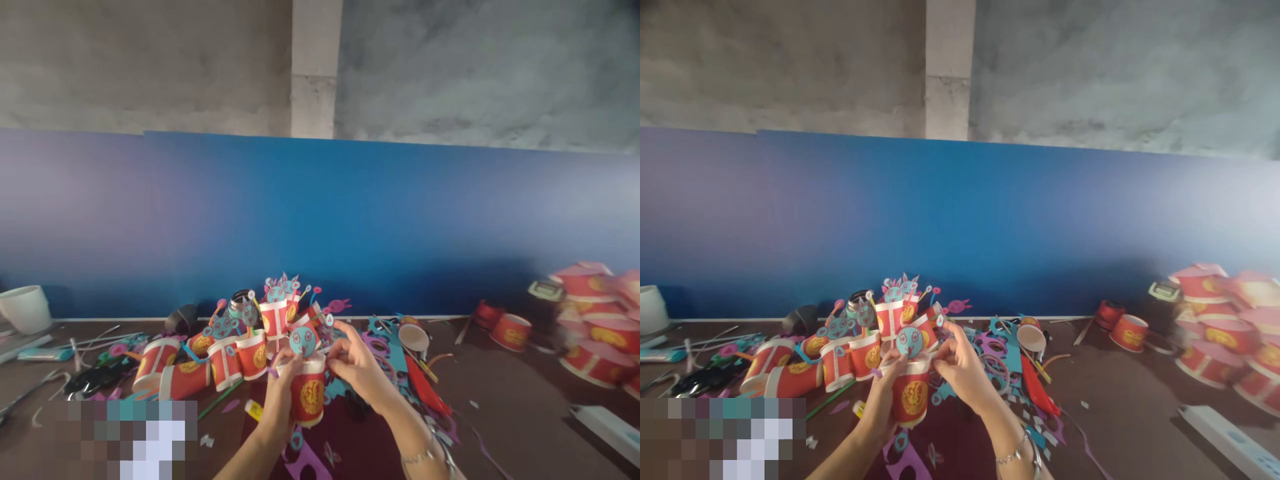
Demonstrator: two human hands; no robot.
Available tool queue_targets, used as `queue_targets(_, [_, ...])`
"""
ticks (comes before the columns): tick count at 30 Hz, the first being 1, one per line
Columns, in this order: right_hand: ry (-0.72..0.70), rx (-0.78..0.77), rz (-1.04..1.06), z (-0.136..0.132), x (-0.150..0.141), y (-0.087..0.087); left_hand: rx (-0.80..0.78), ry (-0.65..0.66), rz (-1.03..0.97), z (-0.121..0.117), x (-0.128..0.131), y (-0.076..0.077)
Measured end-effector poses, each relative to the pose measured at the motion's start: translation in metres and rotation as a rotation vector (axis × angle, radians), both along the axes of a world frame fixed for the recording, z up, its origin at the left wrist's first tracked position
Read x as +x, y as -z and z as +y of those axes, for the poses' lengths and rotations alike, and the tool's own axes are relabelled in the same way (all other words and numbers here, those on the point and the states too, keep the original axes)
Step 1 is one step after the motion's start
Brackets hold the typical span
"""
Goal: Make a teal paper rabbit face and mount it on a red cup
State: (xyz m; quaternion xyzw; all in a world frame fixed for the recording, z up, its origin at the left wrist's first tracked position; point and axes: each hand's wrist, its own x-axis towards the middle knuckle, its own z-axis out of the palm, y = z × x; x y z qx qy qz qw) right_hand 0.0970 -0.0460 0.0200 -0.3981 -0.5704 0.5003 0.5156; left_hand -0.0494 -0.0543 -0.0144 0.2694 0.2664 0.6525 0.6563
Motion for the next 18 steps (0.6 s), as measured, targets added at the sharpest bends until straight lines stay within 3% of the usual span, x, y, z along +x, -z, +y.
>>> queue_targets(5, [-0.018,-0.029,-0.002,-0.001,0.009,-0.008,0.008,0.039,0.02,0.004,-0.003,0.003])
queue_targets(18, [-0.061,0.001,-0.027,0.0,0.023,-0.012,0.012,0.026,0.047,-0.003,-0.001,-0.007])
